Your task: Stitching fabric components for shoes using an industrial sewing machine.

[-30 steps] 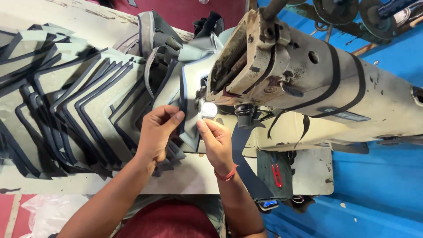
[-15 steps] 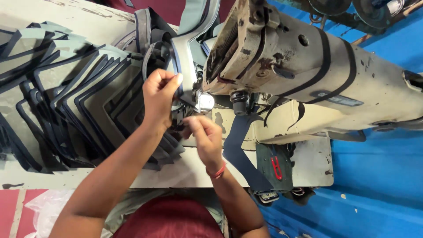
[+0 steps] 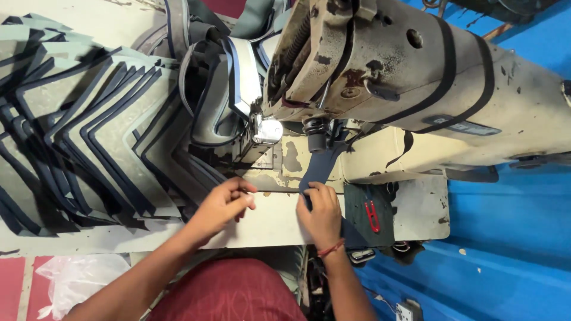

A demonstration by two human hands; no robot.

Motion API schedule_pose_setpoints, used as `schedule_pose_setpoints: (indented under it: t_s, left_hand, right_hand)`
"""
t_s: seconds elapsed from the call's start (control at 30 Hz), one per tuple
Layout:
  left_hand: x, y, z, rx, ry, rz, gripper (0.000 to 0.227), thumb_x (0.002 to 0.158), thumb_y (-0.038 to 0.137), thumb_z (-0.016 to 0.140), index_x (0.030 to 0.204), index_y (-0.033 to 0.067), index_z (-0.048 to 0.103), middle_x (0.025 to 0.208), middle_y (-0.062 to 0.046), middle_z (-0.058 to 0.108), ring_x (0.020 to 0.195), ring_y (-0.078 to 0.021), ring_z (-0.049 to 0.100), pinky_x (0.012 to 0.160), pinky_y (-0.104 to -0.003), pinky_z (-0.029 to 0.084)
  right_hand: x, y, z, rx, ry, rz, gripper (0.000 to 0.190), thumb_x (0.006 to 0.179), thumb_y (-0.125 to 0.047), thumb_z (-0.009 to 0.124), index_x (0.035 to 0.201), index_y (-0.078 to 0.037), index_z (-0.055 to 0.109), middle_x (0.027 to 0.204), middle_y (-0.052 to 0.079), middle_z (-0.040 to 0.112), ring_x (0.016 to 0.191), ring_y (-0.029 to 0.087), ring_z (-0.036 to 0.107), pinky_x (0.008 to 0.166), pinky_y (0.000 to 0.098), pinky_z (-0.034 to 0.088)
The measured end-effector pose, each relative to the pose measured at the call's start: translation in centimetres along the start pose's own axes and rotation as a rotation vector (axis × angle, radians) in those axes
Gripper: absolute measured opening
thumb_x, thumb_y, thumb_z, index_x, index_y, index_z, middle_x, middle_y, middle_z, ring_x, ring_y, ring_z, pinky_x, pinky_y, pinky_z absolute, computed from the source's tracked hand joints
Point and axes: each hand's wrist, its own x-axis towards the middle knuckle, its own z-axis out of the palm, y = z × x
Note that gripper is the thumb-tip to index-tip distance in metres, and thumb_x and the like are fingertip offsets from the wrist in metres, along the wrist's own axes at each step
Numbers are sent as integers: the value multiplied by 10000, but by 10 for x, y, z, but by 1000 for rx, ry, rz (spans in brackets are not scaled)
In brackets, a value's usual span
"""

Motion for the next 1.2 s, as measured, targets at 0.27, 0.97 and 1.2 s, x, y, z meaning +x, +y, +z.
schedule_pose_setpoints:
  t_s: [0.27, 0.97, 1.2]
  left_hand:
    - [-8, 2, 21, -4, -132, 15, 309, 962, 218, 641, 1208, 30, 633, 966, -34, 701, 773, -79, 598, 665, -242, 514]
    - [-118, 70, -12, 154, -872, 216, 204, 1009, 70, 676, 1200, 3, 700, 1097, -75, 730, 1053, -148, 685, 967, -310, 530]
    - [-108, 70, -16, -35, -962, 86, 192, 1023, 66, 667, 1198, 2, 711, 1160, -45, 715, 1131, -144, 662, 1018, -296, 510]
  right_hand:
    - [-8, -30, -18, 331, 112, 356, 100, 917, -101, 673, 974, -20, 687, 1066, 124, 747, 875, 261, 715, 783, 342, 570]
    - [58, -145, 70, 764, -667, -58, 526, 882, -198, 699, 1357, 8, 612, 1158, 144, 681, 1055, 243, 657, 923, 331, 530]
    - [28, -78, 76, 1240, -872, 503, 426, 954, -218, 735, 1252, 76, 657, 1107, 72, 673, 1011, 127, 607, 889, 275, 486]
